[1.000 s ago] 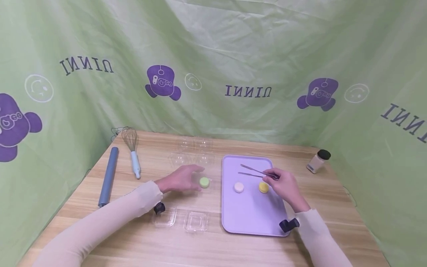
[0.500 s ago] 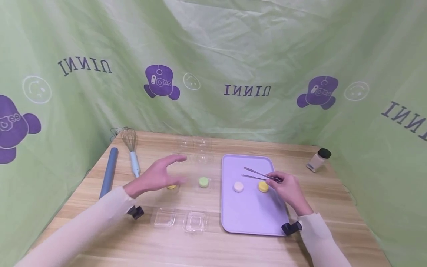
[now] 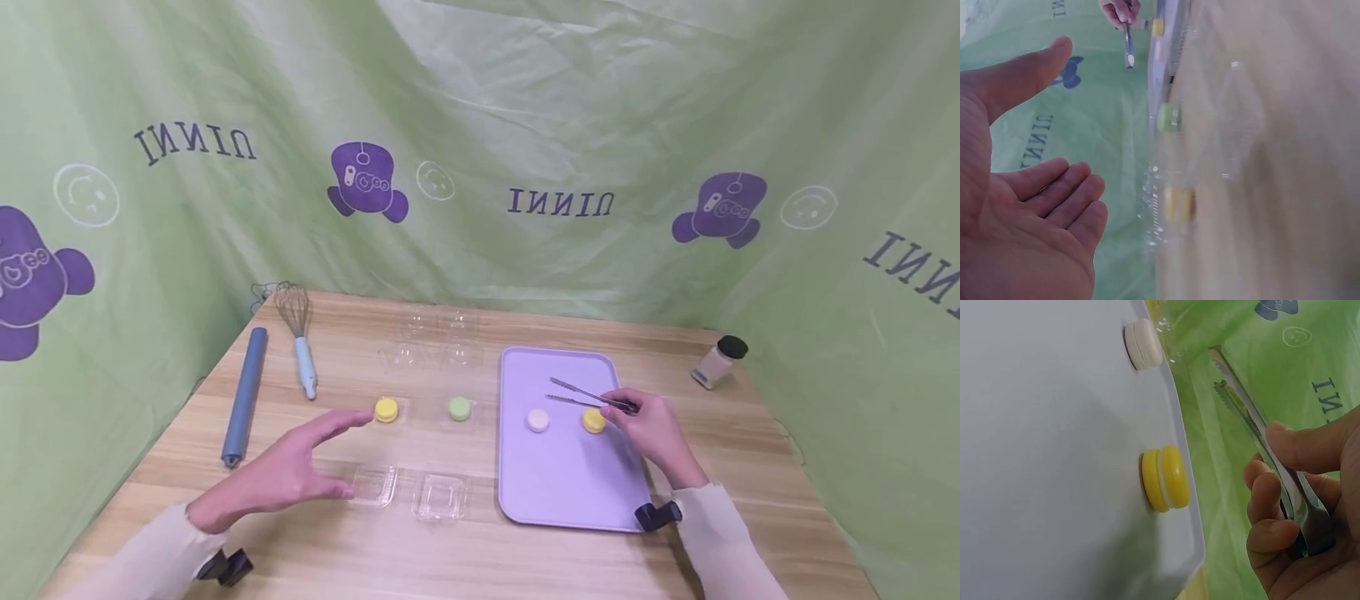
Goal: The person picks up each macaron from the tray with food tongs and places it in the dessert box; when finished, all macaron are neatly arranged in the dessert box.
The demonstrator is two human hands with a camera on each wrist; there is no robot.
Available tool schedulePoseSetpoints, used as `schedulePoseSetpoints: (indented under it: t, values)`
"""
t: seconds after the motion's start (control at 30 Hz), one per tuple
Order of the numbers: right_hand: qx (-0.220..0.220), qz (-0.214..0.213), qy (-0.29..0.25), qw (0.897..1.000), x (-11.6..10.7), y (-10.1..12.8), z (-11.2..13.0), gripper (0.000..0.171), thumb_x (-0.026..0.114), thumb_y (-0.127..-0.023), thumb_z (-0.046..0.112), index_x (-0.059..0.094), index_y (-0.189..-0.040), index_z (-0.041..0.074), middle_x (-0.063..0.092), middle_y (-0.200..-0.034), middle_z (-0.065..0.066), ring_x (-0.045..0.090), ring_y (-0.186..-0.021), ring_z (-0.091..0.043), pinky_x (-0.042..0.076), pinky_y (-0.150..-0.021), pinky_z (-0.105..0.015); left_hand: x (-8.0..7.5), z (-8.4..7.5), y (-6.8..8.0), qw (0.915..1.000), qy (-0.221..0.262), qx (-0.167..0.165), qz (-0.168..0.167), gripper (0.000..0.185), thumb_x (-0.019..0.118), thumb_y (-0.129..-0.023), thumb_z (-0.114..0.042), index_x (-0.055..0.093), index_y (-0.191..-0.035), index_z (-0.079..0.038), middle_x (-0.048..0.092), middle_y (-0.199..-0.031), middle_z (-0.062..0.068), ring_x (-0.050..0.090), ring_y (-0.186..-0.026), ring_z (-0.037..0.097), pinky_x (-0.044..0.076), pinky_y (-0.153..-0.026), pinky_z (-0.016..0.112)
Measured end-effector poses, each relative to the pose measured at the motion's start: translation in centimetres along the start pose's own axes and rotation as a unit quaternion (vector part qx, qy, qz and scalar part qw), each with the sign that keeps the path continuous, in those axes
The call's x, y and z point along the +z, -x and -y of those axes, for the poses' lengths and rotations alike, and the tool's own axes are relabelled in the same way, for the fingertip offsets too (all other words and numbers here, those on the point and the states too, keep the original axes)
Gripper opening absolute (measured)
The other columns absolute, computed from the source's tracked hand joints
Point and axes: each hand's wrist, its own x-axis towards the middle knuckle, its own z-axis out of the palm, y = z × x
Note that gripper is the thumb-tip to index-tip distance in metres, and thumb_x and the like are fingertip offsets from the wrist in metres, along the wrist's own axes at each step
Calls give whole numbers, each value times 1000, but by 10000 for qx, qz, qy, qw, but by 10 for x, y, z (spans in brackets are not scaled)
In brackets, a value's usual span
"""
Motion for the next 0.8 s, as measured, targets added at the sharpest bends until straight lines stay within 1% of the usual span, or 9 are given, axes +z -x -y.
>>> schedulePoseSetpoints:
  t: [0.1, 0.23, 0.4, 0.6, 0.8]
  values:
    - [40, 12, -57, 10000, -1, 0, 0, 30, 75, -91, 23, 75, -116, 6, 76, -108, -18, 59, -80, -13, 48, -60, -21, 5, 7, 7, 9999, 38, -127, -33, 91, 92, -71, -29, 48, -148, -11, 53, -151, 9, 52, -137, 38, 42, -114, 64]
    - [60, 12, -47, 10000, -2, 0, -1, 30, 74, -92, 25, 75, -116, 7, 77, -106, -16, 60, -78, -11, 48, -59, -21, 10, 15, 12, 9994, 15, -353, -31, 94, 92, -69, -33, 49, -147, -7, 54, -150, 12, 51, -136, 44, 43, -111, 67]
    - [30, -11, -5, 10000, -3, -1, -1, 29, 74, -92, 24, 75, -116, 8, 76, -107, -17, 60, -81, -15, 48, -60, -21, 13, 23, 12, 9983, 63, -573, 113, 95, 92, -69, -36, 48, -147, -6, 54, -150, 15, 50, -137, 46, 41, -112, 67]
    - [68, 17, -15, 10000, -2, 1, -2, 29, 74, -91, 24, 75, -116, 8, 76, -110, -18, 59, -85, -18, 47, -61, -21, 20, 28, 10, 9969, 257, -695, 264, 96, 92, -68, -36, 47, -148, -7, 53, -151, 16, 48, -139, 44, 39, -116, 64]
    - [99, 16, -109, 9999, 0, 2, -3, 29, 75, -91, 23, 75, -116, 7, 76, -108, -18, 57, -80, -15, 46, -59, -21, 27, 30, 12, 9968, 122, -730, 301, 96, 92, -66, -39, 49, -147, -10, 55, -149, 11, 50, -140, 38, 38, -117, 62]
